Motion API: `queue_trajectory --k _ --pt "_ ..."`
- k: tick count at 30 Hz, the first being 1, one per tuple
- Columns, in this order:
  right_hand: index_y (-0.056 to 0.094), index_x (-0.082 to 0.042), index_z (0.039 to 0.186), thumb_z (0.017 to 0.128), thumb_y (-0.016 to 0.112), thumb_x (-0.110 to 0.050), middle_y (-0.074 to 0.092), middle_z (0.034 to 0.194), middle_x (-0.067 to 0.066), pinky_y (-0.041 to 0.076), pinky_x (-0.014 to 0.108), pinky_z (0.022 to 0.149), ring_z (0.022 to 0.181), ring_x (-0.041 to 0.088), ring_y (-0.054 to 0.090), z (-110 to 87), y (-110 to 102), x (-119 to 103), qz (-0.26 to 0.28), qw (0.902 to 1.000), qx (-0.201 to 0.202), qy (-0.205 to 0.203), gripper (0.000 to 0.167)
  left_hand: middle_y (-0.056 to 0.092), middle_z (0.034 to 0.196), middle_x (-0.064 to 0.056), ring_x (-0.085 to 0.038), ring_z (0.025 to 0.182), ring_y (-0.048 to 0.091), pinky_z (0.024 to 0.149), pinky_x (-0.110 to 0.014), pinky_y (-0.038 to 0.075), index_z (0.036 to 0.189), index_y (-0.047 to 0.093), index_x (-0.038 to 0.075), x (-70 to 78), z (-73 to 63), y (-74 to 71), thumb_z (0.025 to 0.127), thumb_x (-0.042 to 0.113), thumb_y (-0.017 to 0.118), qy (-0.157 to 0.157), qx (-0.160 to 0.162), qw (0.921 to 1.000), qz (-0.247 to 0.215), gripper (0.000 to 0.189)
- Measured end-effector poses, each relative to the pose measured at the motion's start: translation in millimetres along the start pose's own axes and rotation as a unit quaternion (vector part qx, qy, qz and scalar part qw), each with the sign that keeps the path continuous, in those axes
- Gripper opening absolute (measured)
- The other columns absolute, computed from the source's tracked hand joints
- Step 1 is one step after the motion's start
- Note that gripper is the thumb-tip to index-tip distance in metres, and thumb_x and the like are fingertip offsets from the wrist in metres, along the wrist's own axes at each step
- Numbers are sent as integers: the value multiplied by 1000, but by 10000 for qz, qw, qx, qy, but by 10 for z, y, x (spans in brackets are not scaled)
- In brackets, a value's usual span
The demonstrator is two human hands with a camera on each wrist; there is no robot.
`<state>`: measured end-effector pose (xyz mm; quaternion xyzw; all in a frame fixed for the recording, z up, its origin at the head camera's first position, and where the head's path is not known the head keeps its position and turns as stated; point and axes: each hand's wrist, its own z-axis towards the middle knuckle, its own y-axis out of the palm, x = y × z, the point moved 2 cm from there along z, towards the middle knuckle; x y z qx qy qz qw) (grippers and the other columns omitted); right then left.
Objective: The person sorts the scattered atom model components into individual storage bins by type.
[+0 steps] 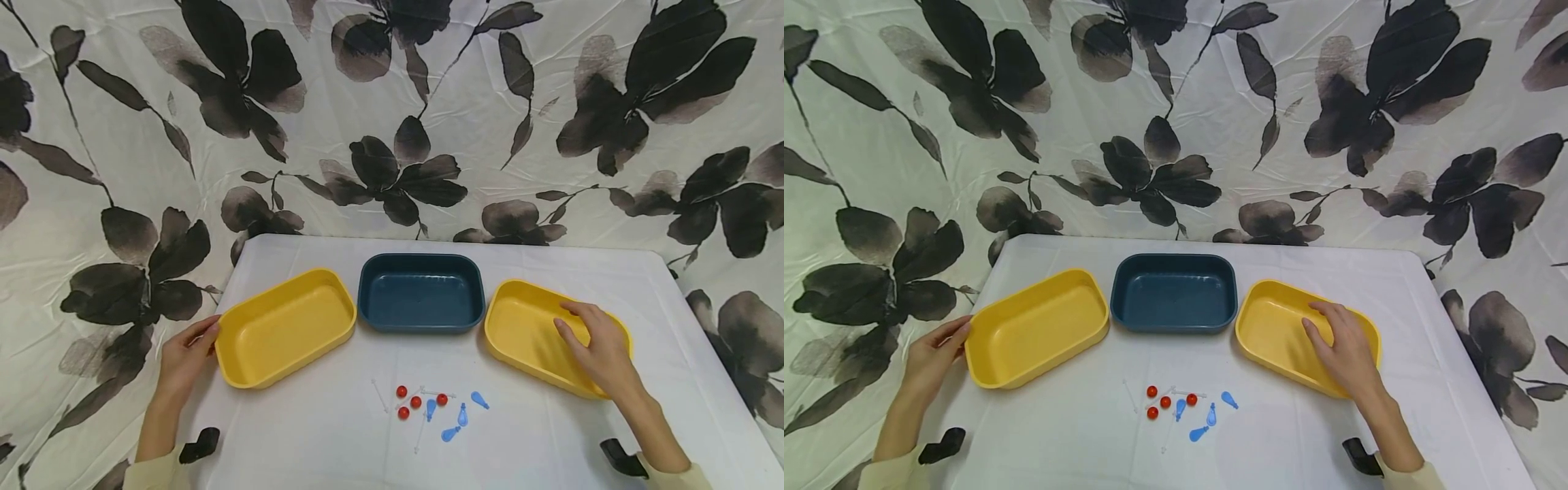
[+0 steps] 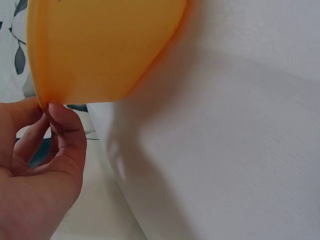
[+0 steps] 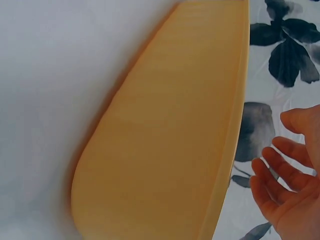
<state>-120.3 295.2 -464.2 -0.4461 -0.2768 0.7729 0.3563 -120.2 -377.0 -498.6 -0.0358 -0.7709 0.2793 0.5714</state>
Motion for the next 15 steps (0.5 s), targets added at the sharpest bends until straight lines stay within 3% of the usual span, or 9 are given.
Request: queue_trajectory --k 4,8,11,15 --pt "65 4 123 90 76 -3 66 116 22 47 59 90 106 40 61 9 36 -44 38 10000 -40 -68 36 56 134 -4 7 93 58 80 -9 52 152 47 2 -9 43 -5 105 41 55 -195 -252 9993 -194 62" --pt "66 4 122 90 76 -3 67 115 20 47 53 92 106 38 61 24 79 -88 136 9997 -41 -184 35 57 123 7 4 94 59 80 -10 53 154 45 3 -10 73 -15 104 41 59 -429 -448 9965 -568 64" --pt "66 3 122 90 77 -3 68 114 17 46 38 95 106 35 62 35 118 -119 203 9993 -41 -297 35 55 116 15 1 96 58 80 -10 53 154 45 5 2 83 -20 104 41 59 -564 -579 9940 -742 63" --pt "66 4 122 89 77 -2 68 115 16 40 19 96 105 33 61 36 178 -166 374 9984 -82 -416 35 54 115 16 -1 98 57 80 -11 53 155 45 9 23 89 -20 104 39 59 -724 -712 9905 -924 61"
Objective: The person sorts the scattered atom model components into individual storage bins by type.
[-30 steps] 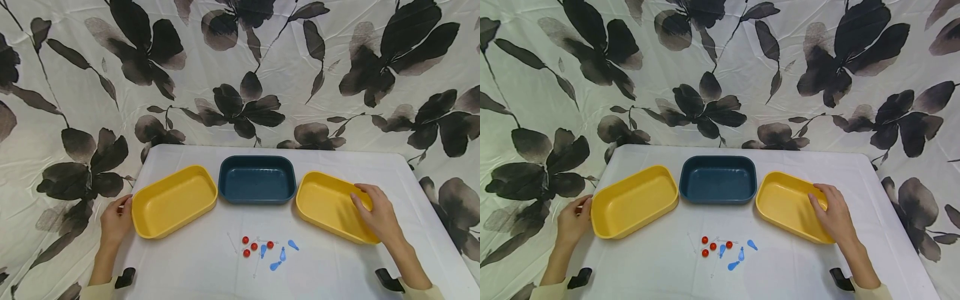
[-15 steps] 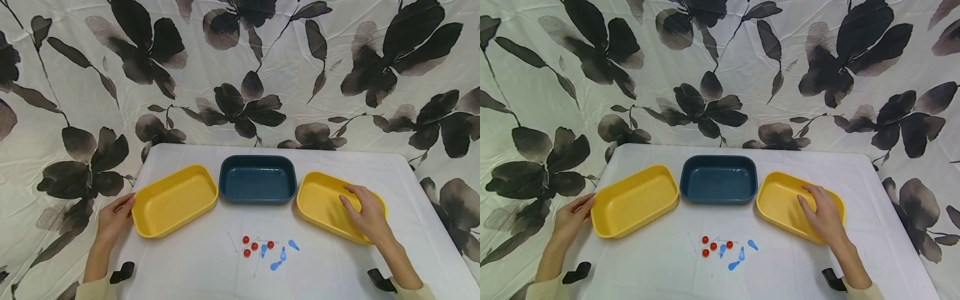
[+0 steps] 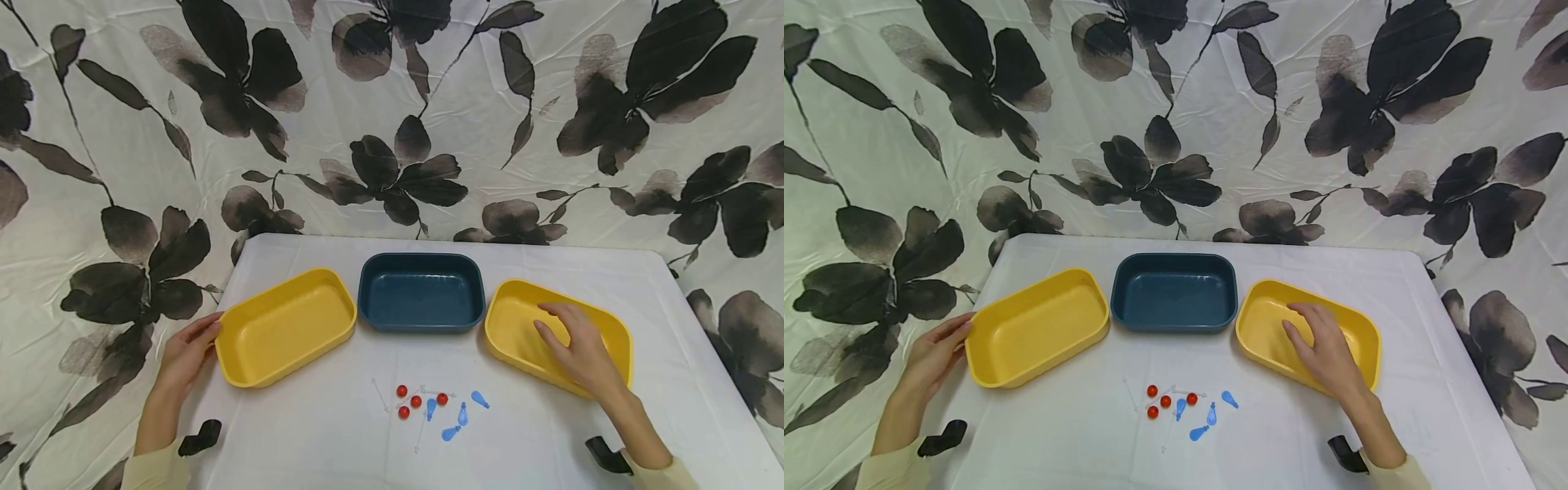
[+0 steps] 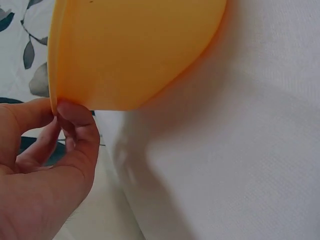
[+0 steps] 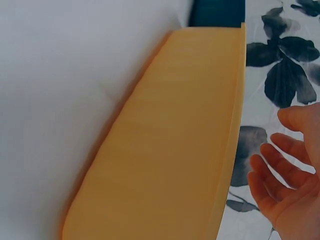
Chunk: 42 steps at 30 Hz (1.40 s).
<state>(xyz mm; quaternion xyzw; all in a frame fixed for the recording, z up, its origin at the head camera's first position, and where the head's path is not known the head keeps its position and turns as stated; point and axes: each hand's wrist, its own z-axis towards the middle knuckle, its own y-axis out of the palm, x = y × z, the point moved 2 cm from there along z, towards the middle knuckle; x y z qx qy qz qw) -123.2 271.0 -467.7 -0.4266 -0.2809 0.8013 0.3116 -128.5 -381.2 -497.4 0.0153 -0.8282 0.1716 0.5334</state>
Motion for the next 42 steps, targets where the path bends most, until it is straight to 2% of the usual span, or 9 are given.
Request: queue_trajectory --k 6,9,14,18,21,27,33,35,42 --pt "66 5 122 88 76 1 67 117 16 35 6 96 105 32 61 9 88 -76 230 9996 -128 -45 36 55 114 16 1 97 58 81 -10 52 156 44 11 12 13 7 105 38 59 -259 -91 9992 -283 60" --pt "65 4 124 89 76 0 66 119 15 35 4 96 105 30 61 16 134 -112 284 9992 -280 4 36 55 113 17 1 97 58 80 -10 52 156 44 11 18 11 10 105 37 59 -344 -99 9989 -303 59" --pt "66 1 124 90 77 -3 67 118 13 44 9 94 103 29 63 29 224 -170 299 9985 -453 -17 37 56 111 18 0 96 58 79 -11 52 155 44 11 21 15 3 105 37 59 -386 -94 9987 -310 58" --pt "66 0 124 90 78 -5 68 118 12 55 24 89 102 28 64 47 293 -219 349 9979 -550 -68 36 56 110 18 0 96 57 79 -11 52 155 45 11 8 22 -2 105 37 59 -393 -65 9988 -290 58" --pt "67 -1 123 90 78 -6 68 118 11 57 30 88 101 25 64 59 346 -263 440 9969 -640 -140 35 56 111 17 0 96 57 79 -11 53 155 45 11 -2 23 -3 105 37 59 -392 -38 9988 -281 58" --pt "68 -5 121 89 79 -4 69 117 7 55 23 89 102 20 64 61 466 -368 727 9937 -792 -327 34 55 113 16 -1 97 57 80 -10 52 154 46 11 17 -3 10 105 35 59 -364 17 9986 -384 56" --pt "68 -7 122 88 79 1 69 116 6 53 20 93 102 21 65 46 570 -468 1169 9871 -923 -578 37 55 113 15 -2 98 57 80 -11 53 154 46 12 20 -5 16 105 35 58 -369 27 9987 -339 56" --pt "68 -6 123 88 78 3 69 116 6 56 24 92 100 21 65 44 604 -501 1328 9836 -1007 -694 38 55 113 15 -2 98 57 79 -11 53 155 45 11 22 -9 18 106 35 58 -368 17 9988 -309 56" --pt "68 -4 120 87 75 8 69 107 7 57 20 76 87 11 62 -1 715 -590 1644 9700 -1326 -1206 36 55 113 15 -1 97 57 80 -11 53 155 43 8 27 -20 26 106 34 58 -301 -13 9989 -364 58"
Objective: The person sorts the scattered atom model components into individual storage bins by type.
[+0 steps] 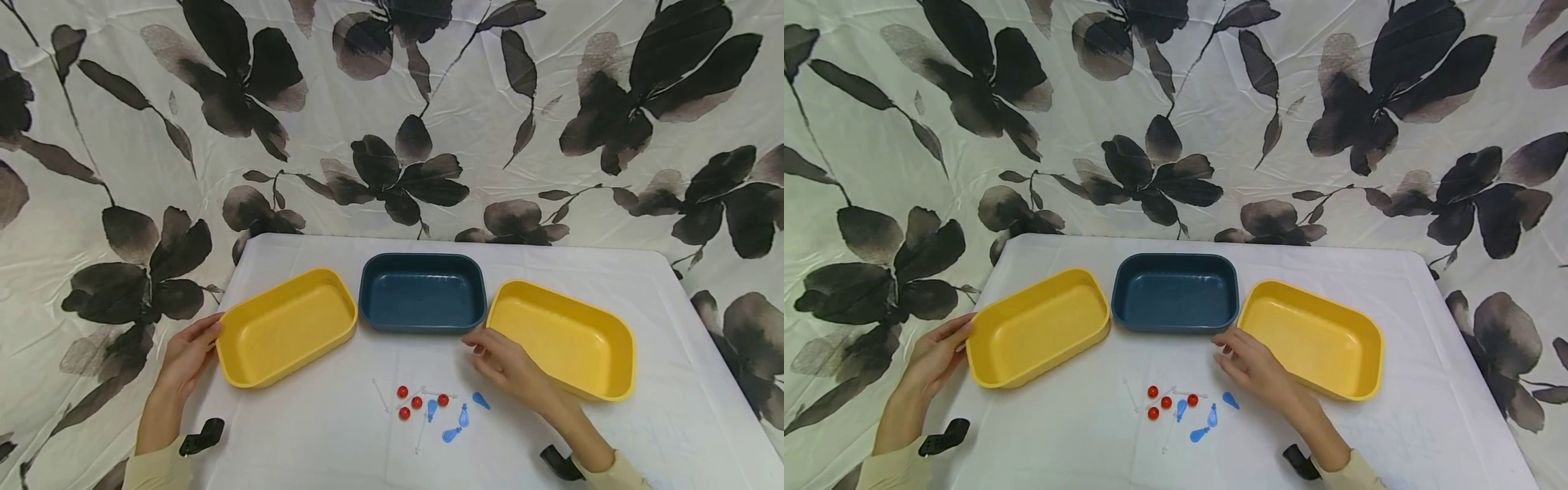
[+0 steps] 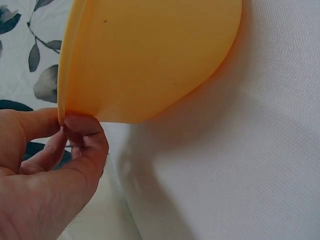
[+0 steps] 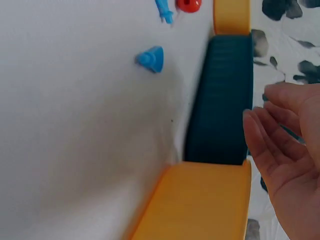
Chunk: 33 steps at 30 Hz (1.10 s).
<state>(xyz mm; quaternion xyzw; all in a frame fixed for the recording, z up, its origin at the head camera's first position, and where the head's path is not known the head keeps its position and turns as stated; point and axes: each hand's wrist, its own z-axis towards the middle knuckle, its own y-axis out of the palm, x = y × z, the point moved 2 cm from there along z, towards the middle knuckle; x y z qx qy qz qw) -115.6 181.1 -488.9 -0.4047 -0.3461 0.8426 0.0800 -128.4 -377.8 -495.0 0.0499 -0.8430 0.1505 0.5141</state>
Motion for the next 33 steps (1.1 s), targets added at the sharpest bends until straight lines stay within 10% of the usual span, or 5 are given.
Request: queue_trajectory --k 33 --pt "69 -12 117 93 78 -16 62 101 -7 52 21 77 88 9 55 -349 132 44 -114 9697 -1965 1446 26 54 115 14 0 96 58 80 -11 53 155 42 6 12 7 8 106 33 57 115 -65 9999 41 57"
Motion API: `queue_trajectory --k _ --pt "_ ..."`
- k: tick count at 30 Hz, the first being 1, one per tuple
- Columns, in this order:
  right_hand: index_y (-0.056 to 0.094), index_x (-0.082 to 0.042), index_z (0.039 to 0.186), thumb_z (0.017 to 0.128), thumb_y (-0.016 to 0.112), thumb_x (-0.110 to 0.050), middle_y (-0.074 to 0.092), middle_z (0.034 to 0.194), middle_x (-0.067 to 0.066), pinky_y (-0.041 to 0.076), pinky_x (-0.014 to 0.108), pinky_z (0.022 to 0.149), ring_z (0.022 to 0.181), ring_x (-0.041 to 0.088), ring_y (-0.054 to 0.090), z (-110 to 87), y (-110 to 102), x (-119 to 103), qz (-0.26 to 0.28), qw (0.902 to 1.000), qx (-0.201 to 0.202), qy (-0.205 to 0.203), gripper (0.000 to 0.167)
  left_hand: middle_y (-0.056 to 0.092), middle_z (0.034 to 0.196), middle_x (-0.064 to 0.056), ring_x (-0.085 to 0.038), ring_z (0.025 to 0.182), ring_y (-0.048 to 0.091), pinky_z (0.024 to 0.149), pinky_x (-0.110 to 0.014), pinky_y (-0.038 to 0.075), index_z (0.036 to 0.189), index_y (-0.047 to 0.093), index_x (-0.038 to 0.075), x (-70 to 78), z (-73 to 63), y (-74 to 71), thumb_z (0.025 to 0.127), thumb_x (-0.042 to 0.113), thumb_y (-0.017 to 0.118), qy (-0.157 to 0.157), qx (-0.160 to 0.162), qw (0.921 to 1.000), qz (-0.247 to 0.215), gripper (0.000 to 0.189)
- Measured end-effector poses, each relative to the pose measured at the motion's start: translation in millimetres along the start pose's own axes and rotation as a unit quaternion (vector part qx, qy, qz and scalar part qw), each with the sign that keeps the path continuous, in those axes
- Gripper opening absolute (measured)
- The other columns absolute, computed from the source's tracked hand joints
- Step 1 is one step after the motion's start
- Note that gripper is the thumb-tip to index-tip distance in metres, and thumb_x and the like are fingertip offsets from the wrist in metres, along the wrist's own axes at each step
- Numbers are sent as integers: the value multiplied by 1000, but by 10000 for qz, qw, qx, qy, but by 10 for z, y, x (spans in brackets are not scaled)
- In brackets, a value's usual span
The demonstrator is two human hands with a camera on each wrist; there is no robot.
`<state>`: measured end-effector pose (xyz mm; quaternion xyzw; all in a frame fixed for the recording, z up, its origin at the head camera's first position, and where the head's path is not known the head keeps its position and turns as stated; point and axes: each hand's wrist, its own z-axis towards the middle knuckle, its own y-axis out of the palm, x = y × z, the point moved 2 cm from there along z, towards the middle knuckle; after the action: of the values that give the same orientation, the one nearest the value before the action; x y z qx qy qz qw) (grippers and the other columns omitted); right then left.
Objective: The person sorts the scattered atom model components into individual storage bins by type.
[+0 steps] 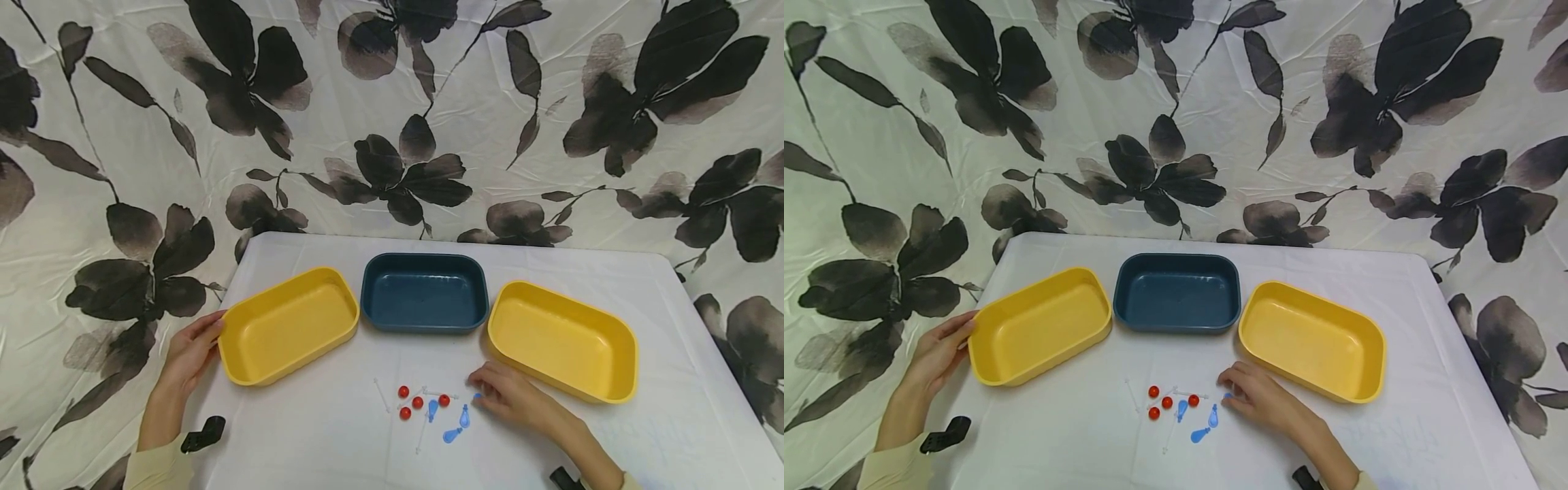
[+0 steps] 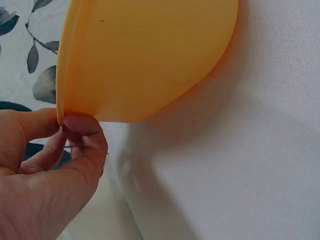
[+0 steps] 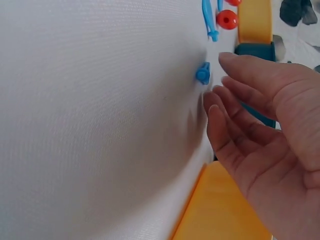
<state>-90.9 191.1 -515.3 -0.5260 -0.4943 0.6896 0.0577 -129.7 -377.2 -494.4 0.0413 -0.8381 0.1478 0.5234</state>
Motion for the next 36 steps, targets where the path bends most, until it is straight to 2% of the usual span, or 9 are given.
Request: queue_trajectory --k 8,14,19,26,30,36 --pt "69 -12 112 93 76 -11 58 92 -9 51 21 76 84 5 53 6 18 26 104 9996 -256 4 21 55 114 14 0 96 58 80 -12 53 155 41 6 1 -6 7 106 34 57 19 -15 10000 40 58" --pt "68 -15 104 93 76 -8 60 91 -13 53 22 78 84 4 54 43 7 15 67 9997 -232 -107 15 53 118 13 3 98 58 82 -11 53 156 37 2 -4 -8 21 107 33 55 287 -98 9993 220 61" --pt "68 -18 103 94 75 -10 60 91 -14 53 22 78 84 3 54 109 -25 -10 -94 9996 -245 -73 14 53 121 10 2 99 57 82 -11 53 157 37 2 -4 -2 24 107 34 55 279 -100 9992 251 62" --pt "68 -11 103 94 73 -2 64 93 -6 54 22 77 84 6 55 253 -91 -106 -75 9982 10 -587 14 51 129 4 0 102 56 81 -9 52 158 36 5 -15 -2 15 107 37 53 138 18 9989 441 62" --pt "68 -9 105 93 74 -2 66 95 -3 56 23 78 84 7 57 349 -149 -178 44 9978 94 -655 14 51 133 2 -2 104 55 81 -10 52 158 37 6 -17 10 6 107 38 54 88 41 9991 401 63" --pt "69 -7 106 91 75 0 67 98 -3 58 24 80 87 9 62 468 -220 -235 137 9958 344 -840 18 53 124 9 2 99 57 81 -11 53 158 38 6 -38 16 -23 106 37 56 198 -16 9990 400 63"
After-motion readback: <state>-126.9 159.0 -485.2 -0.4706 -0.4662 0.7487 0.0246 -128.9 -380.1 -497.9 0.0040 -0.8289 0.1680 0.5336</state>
